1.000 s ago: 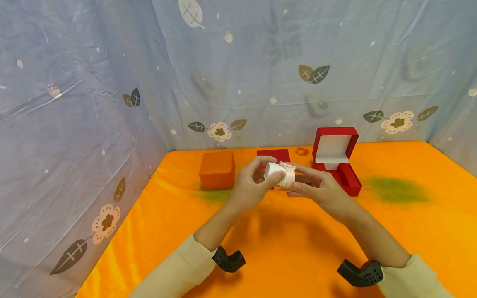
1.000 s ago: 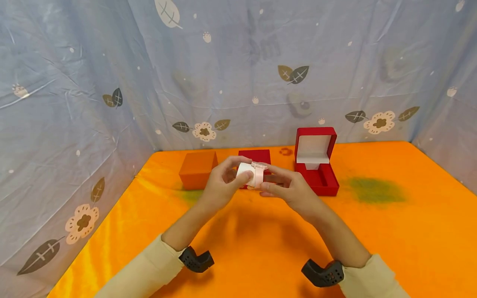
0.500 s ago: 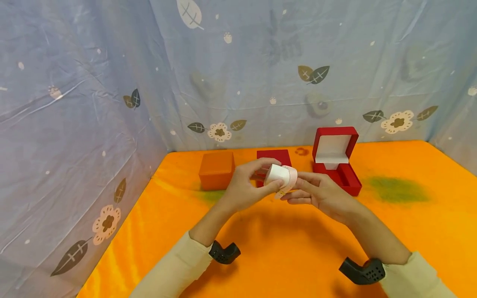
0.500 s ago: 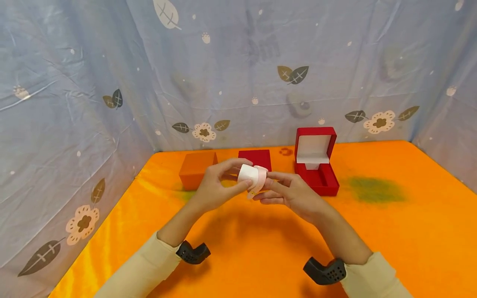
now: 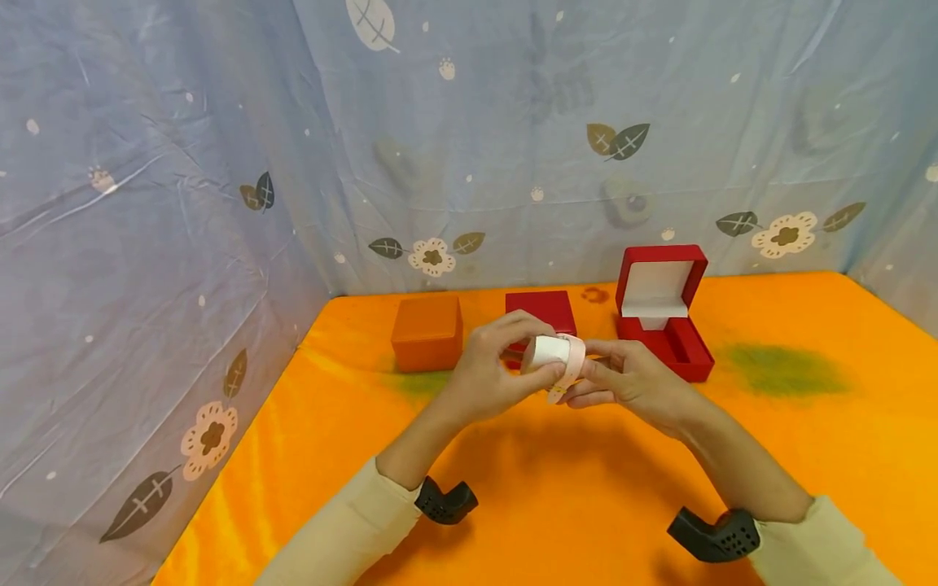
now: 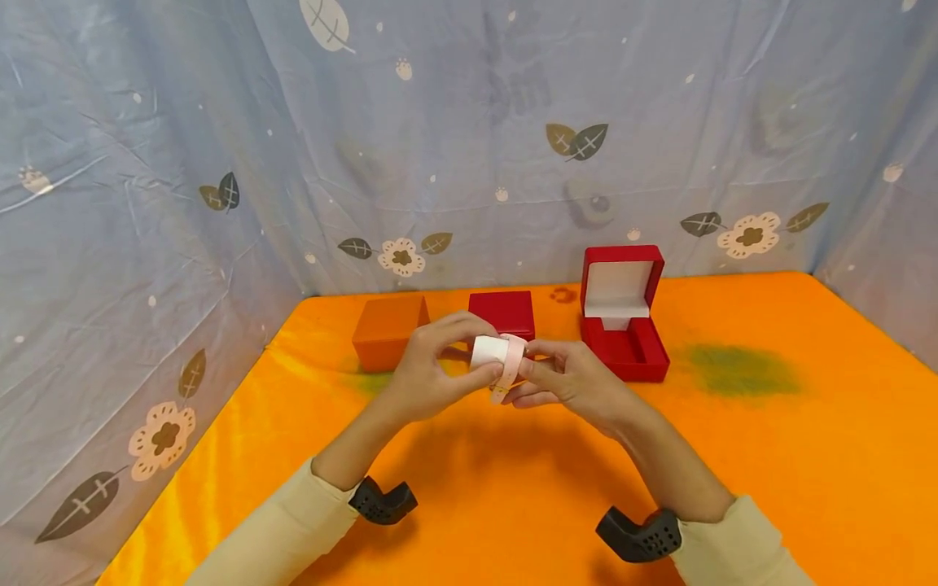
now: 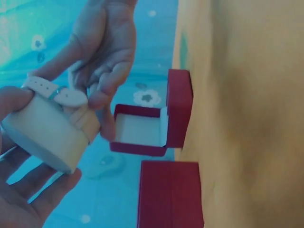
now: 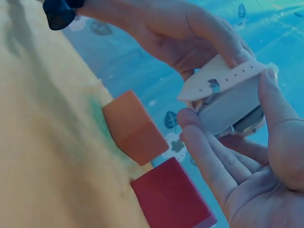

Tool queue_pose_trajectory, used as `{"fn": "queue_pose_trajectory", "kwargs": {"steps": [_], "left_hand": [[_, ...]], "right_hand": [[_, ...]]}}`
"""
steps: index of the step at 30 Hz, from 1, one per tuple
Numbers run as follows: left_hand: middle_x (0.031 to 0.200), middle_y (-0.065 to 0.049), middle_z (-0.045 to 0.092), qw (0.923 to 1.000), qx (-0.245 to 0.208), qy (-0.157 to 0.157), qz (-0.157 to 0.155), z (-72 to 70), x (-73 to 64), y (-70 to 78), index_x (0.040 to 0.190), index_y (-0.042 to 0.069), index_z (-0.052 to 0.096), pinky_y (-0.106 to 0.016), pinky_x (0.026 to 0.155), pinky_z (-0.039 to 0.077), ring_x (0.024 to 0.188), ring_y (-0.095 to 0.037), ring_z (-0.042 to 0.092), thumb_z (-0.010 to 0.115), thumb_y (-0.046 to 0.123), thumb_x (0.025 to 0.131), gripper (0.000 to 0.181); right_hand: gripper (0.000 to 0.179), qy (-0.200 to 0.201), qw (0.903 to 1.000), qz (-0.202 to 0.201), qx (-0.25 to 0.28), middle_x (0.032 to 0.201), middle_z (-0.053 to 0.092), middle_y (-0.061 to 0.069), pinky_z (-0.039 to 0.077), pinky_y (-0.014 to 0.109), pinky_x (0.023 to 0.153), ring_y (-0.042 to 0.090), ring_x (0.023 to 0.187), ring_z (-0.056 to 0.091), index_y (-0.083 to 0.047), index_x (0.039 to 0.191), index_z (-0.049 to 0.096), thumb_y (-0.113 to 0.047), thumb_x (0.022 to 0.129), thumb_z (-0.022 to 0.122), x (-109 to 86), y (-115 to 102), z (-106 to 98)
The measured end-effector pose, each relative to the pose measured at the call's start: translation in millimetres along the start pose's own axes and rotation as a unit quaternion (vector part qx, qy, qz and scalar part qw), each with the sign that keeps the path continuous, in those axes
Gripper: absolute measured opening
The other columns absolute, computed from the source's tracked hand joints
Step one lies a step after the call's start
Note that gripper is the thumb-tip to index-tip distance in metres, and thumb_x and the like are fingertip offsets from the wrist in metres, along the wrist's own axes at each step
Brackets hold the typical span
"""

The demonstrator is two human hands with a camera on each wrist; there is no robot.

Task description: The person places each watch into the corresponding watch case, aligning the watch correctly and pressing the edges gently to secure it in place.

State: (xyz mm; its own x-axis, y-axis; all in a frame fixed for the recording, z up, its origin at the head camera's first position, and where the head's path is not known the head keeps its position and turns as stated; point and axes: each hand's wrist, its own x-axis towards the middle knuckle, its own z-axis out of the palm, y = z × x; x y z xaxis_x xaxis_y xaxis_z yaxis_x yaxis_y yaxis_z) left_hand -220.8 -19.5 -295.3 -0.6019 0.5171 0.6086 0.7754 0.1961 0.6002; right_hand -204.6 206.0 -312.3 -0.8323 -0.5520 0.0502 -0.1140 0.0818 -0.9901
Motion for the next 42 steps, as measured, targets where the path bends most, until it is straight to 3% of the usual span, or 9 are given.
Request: {"fn": "queue_pose_trajectory", "kwargs": {"steps": [9, 14, 17, 21, 24, 28, 35, 38, 42], "left_hand": [[0.120, -0.003, 0.059, 0.9991, 0.005, -0.021, -0.036, 1.2, 0.5, -6.9, 0.138, 0.019, 0.053, -0.021, 0.086, 0.055, 0.100, -0.011, 0.058, 0.058, 0.024, 0.097, 0.042], [0.137, -0.002, 0.052, 0.9947, -0.079, -0.043, -0.049, 0.4, 1.9, -12.2, 0.141, 0.019, 0.051, -0.028, 0.094, 0.053, 0.119, -0.014, 0.053, 0.049, 0.022, 0.102, 0.039], [0.144, -0.001, 0.048, 0.9829, -0.148, -0.065, -0.088, -3.0, 2.9, -13.2, 0.143, 0.017, 0.048, -0.031, 0.098, 0.051, 0.128, -0.016, 0.052, 0.054, 0.018, 0.099, 0.044], [0.147, -0.003, 0.047, 0.9590, -0.216, -0.080, -0.165, -11.4, 2.9, -12.7, 0.147, 0.016, 0.041, -0.031, 0.101, 0.047, 0.132, -0.020, 0.052, 0.064, 0.012, 0.093, 0.059], [0.148, -0.004, 0.048, 0.9483, -0.242, -0.082, -0.188, -16.1, 2.9, -12.1, 0.147, 0.014, 0.042, -0.032, 0.099, 0.049, 0.129, -0.022, 0.054, 0.067, 0.008, 0.089, 0.063], [0.146, -0.002, 0.050, 0.9561, -0.221, -0.091, -0.170, -21.0, 2.8, -11.6, 0.146, 0.018, 0.044, -0.034, 0.098, 0.050, 0.124, -0.021, 0.059, 0.072, 0.010, 0.086, 0.066], [0.138, -0.003, 0.053, 0.9740, -0.161, -0.111, -0.114, -27.5, 0.8, -8.7, 0.146, 0.017, 0.042, -0.036, 0.101, 0.048, 0.122, -0.016, 0.060, 0.075, 0.011, 0.082, 0.072], [0.134, -0.006, 0.054, 0.9788, -0.150, -0.108, -0.089, -27.9, 1.2, -4.7, 0.146, 0.013, 0.042, -0.034, 0.101, 0.049, 0.122, -0.017, 0.059, 0.075, 0.005, 0.081, 0.073], [0.136, -0.008, 0.054, 0.9900, -0.081, -0.113, -0.023, -27.1, 4.5, 6.8, 0.142, 0.009, 0.049, -0.028, 0.099, 0.050, 0.122, -0.015, 0.056, 0.077, 0.011, 0.081, 0.067]], "right_hand": [[0.058, 0.057, 0.9979, 0.028, 0.011, 0.119, 0.067, 0.013, 0.055, 0.033, 0.088, 0.024, 0.103, 0.070, 0.009, 0.141, 0.037, -0.031, 0.100, 0.050, -0.1, -6.6, 3.6], [0.059, 0.086, 0.9958, 0.011, 0.030, 0.129, 0.057, 0.007, 0.054, 0.030, 0.091, 0.020, 0.107, 0.068, 0.004, 0.145, 0.034, -0.027, 0.099, 0.053, -1.9, -7.4, 1.9], [0.057, 0.111, 0.9930, -0.027, -0.027, 0.132, 0.054, 0.007, 0.054, 0.026, 0.090, 0.015, 0.108, 0.066, -0.004, 0.147, 0.037, -0.023, 0.097, 0.057, -3.4, -8.1, 1.1], [0.063, 0.155, 0.9782, -0.070, -0.118, 0.139, 0.051, 0.007, 0.054, 0.021, 0.087, 0.007, 0.110, 0.061, -0.019, 0.148, 0.040, -0.019, 0.091, 0.067, -6.0, -10.6, -1.0], [0.069, 0.155, 0.9738, -0.092, -0.139, 0.144, 0.049, 0.008, 0.055, 0.021, 0.086, 0.005, 0.114, 0.060, -0.021, 0.148, 0.040, -0.014, 0.087, 0.071, -8.6, -13.3, -3.4], [0.073, 0.132, 0.9758, -0.105, -0.139, 0.148, 0.045, 0.008, 0.055, 0.022, 0.086, 0.007, 0.115, 0.059, -0.017, 0.149, 0.039, -0.009, 0.085, 0.073, -11.3, -15.7, -6.2], [0.075, 0.120, 0.9742, -0.136, -0.134, 0.138, 0.055, -0.005, 0.055, 0.021, 0.087, 0.007, 0.111, 0.062, -0.009, 0.146, 0.042, -0.001, 0.079, 0.076, -9.8, -14.8, -2.1], [0.077, 0.131, 0.9698, -0.152, -0.139, 0.138, 0.056, -0.001, 0.052, 0.018, 0.089, 0.005, 0.112, 0.061, -0.009, 0.145, 0.044, 0.001, 0.076, 0.078, -8.1, -13.7, 2.9], [0.082, 0.155, 0.9566, -0.169, -0.180, 0.138, 0.056, 0.010, 0.047, 0.012, 0.094, 0.000, 0.113, 0.059, -0.010, 0.144, 0.046, -0.004, 0.072, 0.083, -3.6, -9.3, 14.8]]}}
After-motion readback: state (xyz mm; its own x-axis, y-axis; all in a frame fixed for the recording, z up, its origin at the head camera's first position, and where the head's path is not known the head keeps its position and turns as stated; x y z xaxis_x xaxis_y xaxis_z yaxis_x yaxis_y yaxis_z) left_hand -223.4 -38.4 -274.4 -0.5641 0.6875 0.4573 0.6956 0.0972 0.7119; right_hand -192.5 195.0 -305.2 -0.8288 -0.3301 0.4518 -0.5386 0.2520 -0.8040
